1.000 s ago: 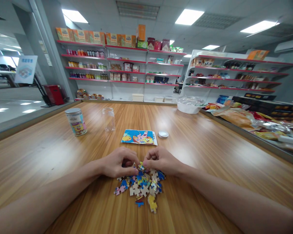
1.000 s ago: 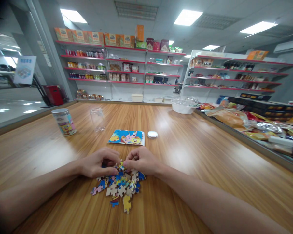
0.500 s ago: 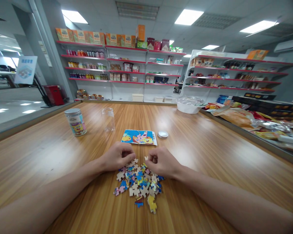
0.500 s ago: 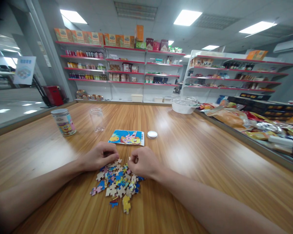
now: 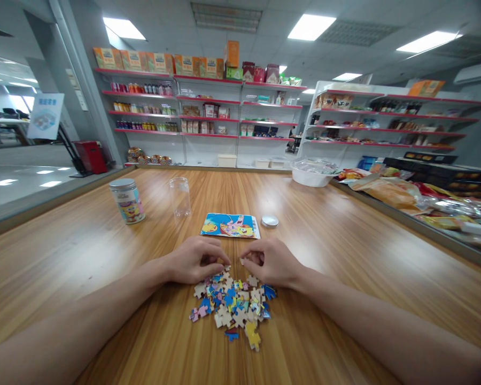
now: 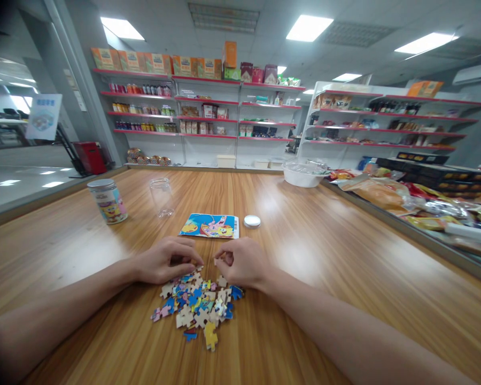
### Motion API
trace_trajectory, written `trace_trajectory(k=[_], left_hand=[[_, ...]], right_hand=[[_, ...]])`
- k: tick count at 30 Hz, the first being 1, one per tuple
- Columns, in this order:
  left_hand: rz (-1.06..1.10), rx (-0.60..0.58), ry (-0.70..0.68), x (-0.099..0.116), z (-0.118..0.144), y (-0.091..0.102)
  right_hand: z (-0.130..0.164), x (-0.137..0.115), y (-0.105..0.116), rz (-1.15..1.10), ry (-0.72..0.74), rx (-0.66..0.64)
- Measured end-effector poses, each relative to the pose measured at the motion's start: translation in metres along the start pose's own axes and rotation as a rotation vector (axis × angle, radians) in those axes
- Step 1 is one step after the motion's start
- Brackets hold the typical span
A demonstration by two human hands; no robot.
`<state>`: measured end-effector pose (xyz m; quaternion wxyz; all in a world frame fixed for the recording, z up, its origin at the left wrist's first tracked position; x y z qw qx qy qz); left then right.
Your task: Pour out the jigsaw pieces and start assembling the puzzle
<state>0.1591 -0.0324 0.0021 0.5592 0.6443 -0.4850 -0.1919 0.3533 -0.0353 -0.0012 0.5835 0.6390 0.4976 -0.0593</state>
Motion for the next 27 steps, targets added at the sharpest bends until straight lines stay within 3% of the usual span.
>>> trace_trajectory(k=[9,12,16,18,21,24,27], left_hand=[[0.181,-0.025,0.154,-0.009,-0.001,-0.006],[0.3,0.079,0.192,-0.013,-0.001,-0.006],[0.091,0.253,0.127,-0.01,-0.001,0.001],[-0.018,0.236,0.045,-0.004,-0.001,0.001],[-0.05,0.152,-0.045,0.002,-0.001,0.001],[0.017,0.104,-0.054,0.001,0.0,0.002],[0.131,0.013,-0.052,0.0,0.001,0.002]], right_hand=[[0.0,-0.007,0.001,0.186,0.093,0.028],[-0.001,-0.006,0.001,0.14,0.076,0.034],[-0.003,0.0,0.002,0.164,-0.031,0.06],[-0.002,-0.001,0.003,0.165,-0.02,0.09],[0.0,-0.01,0.001,0.12,0.127,0.085],[0.004,-0.022,-0.003,0.065,0.272,-0.025],[0.008,-0.027,-0.007,0.018,0.305,-0.183]])
Point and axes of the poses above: each hand's wrist, its own z-axis away from the middle knuckle, its own y-axis out of the back of the hand, x = y × z, the point moved 4 cm from there along -z, towards the middle knuckle, and after that the axes turned 9 degrees about -z, right-handed, at the moved point
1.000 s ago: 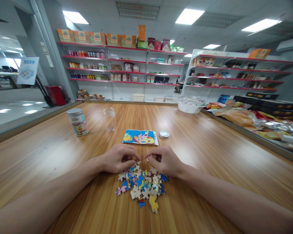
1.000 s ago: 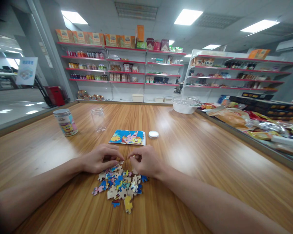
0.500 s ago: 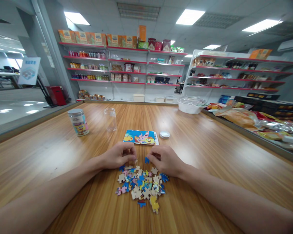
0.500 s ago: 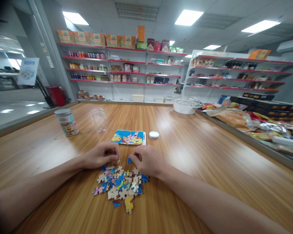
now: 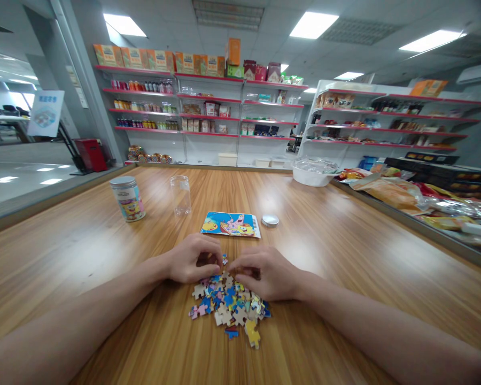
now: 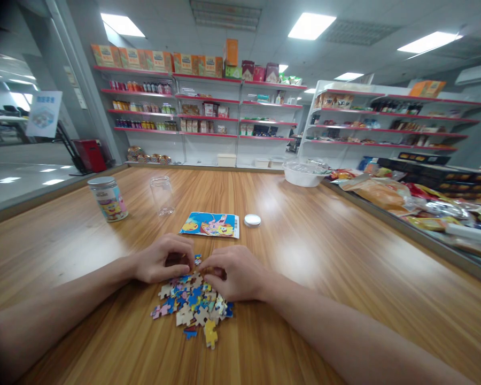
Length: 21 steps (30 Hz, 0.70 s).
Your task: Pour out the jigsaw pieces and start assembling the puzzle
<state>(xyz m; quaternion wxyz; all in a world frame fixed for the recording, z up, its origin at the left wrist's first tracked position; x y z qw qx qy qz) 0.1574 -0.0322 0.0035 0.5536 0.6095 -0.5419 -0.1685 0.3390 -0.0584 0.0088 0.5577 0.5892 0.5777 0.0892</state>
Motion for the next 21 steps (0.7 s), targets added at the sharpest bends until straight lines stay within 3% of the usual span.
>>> trace_trajectory(k=[4,8,13,21], left_hand=[[0.135,-0.121,0.051,0.0005,-0.0012,0.0014],[0.23,-0.193,0.094,0.0017,-0.0019,0.0032],[0.272,-0.209,0.12,-0.0015,-0.0011,0.0006],[0.436,-0.229,0.264,-0.0082,0.0015,-0.0066]], right_hand=[[0.0037,-0.0001,-0.0015,-0.07,0.002,-0.092],[0.0022,0.0005,-0.0036,-0.037,-0.006,-0.09],[-0.0014,-0.0005,-0.008,0.019,0.008,-0.128],[-0.0014,0.0024,-0.0081,0.047,0.082,-0.054]])
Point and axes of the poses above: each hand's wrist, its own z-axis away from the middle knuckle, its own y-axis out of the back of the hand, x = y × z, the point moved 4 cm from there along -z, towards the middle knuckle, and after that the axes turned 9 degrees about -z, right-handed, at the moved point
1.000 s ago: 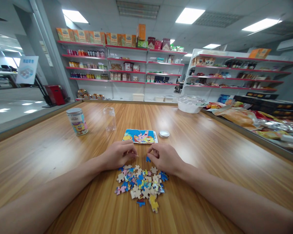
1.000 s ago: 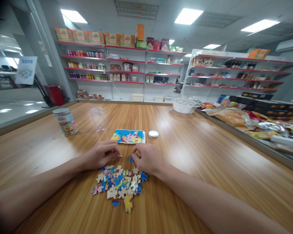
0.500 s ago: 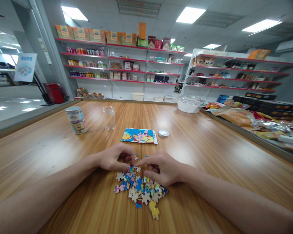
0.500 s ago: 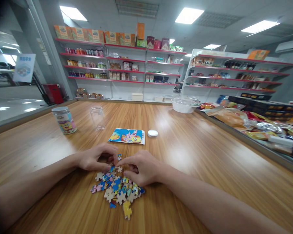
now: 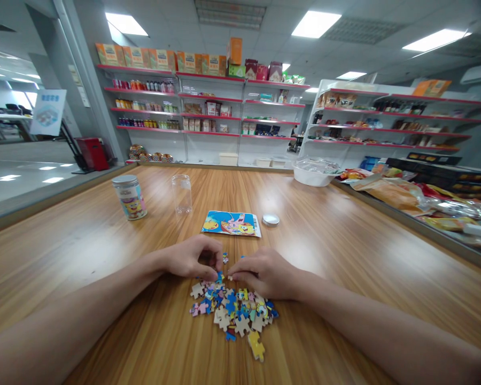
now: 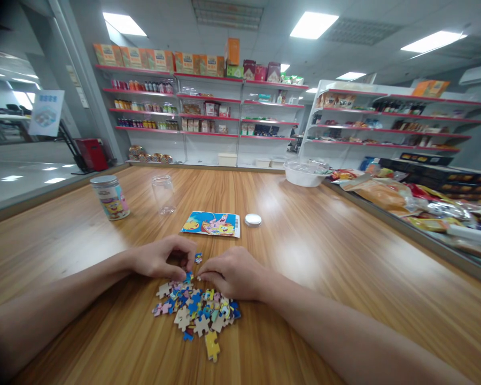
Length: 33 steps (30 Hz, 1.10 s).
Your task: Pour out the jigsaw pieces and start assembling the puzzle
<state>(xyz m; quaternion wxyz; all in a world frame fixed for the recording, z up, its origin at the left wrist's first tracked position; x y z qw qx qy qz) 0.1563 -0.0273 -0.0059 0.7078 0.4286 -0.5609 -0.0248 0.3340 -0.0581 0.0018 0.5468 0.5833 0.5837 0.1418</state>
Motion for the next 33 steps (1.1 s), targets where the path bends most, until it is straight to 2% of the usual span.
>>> trace_trajectory(k=[5,12,18,23,28,33], left_hand=[[0.169,-0.023,0.054,-0.003,-0.001,-0.002],[0.134,0.025,0.034,-0.007,-0.002,0.003],[0.145,-0.006,0.005,-0.008,0.0,0.006],[0.068,0.089,-0.005,-0.01,0.0,0.012],[-0.089,0.123,-0.045,-0.007,-0.002,0.01],[0.024,0.14,-0.027,-0.011,-0.002,0.009]], right_hand=[[0.001,0.002,0.001,0.012,-0.056,0.042],[0.0,0.004,0.001,-0.003,-0.154,0.058],[0.0,0.004,0.004,0.018,-0.099,0.111],[0.001,-0.005,-0.001,0.089,0.041,-0.014],[0.0,-0.005,0.0,0.137,-0.016,-0.009],[-0.001,-0.007,0.002,0.134,-0.039,-0.018]])
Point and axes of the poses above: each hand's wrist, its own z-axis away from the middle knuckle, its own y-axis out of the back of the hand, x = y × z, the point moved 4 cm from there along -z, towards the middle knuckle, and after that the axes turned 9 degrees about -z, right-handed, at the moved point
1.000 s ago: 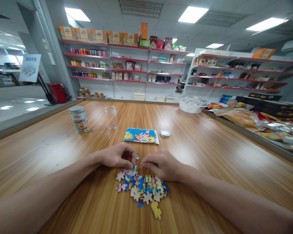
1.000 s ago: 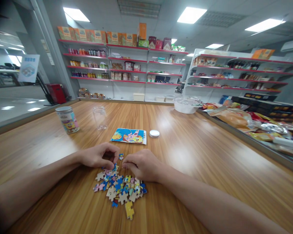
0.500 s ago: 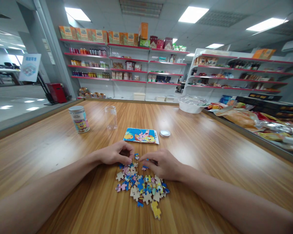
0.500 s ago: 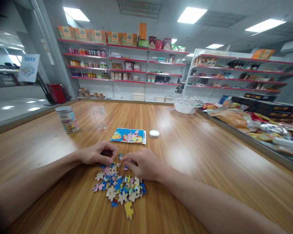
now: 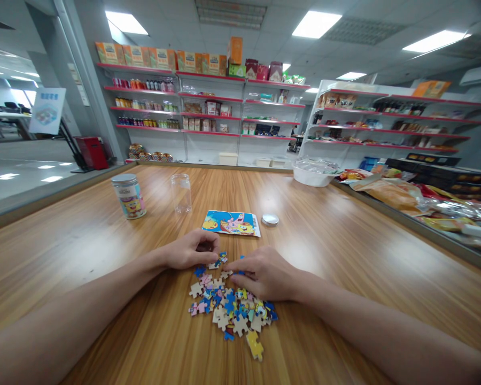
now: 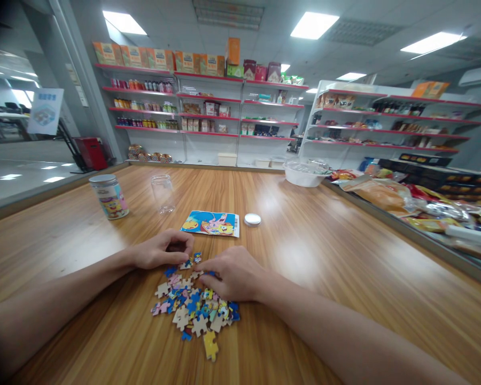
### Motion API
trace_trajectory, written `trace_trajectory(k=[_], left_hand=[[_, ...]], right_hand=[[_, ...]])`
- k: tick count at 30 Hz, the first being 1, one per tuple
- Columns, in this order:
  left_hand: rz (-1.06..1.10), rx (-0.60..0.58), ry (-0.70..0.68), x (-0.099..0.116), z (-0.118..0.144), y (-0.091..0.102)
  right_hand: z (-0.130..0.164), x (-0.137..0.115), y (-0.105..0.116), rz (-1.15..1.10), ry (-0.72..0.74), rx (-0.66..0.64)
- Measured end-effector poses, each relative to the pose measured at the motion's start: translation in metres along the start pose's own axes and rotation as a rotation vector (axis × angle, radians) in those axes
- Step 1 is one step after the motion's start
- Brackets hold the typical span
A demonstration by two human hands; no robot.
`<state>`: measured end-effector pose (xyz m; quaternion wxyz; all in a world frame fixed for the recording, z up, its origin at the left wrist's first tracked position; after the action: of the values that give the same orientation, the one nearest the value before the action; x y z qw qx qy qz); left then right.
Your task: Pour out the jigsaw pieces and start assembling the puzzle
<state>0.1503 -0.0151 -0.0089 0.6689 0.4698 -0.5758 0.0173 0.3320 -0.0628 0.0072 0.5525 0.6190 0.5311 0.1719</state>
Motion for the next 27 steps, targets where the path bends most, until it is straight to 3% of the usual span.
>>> trace_trajectory(k=[6,11,16,22,25,27], left_hand=[[-0.011,-0.044,-0.022,0.003,-0.001,-0.002],[-0.104,-0.053,-0.119,0.012,0.0,-0.002],[-0.167,-0.063,-0.131,0.01,0.002,-0.001],[-0.048,-0.06,-0.031,0.002,0.004,0.001],[-0.132,-0.06,-0.074,0.002,0.004,0.004],[-0.195,-0.056,-0.113,0.003,0.003,0.006]], right_hand=[[0.0,0.001,0.001,-0.015,-0.04,0.007],[0.001,0.001,0.001,-0.055,0.05,0.034],[0.003,0.002,0.001,-0.094,0.122,0.064],[0.001,0.013,0.002,-0.026,-0.079,0.145],[0.0,0.015,0.002,0.029,-0.148,0.153],[0.0,0.012,0.002,0.026,-0.116,0.155]])
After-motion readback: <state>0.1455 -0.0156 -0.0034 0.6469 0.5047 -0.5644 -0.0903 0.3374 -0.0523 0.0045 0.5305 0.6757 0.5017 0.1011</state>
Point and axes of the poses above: each hand's wrist, its own z-axis away from the middle knuckle, its own y-axis out of the back of the hand, x = y × z, the point moved 4 cm from there along -z, towards the middle knuckle, and after that the axes turned 9 degrees about -z, right-handed, at the moved point
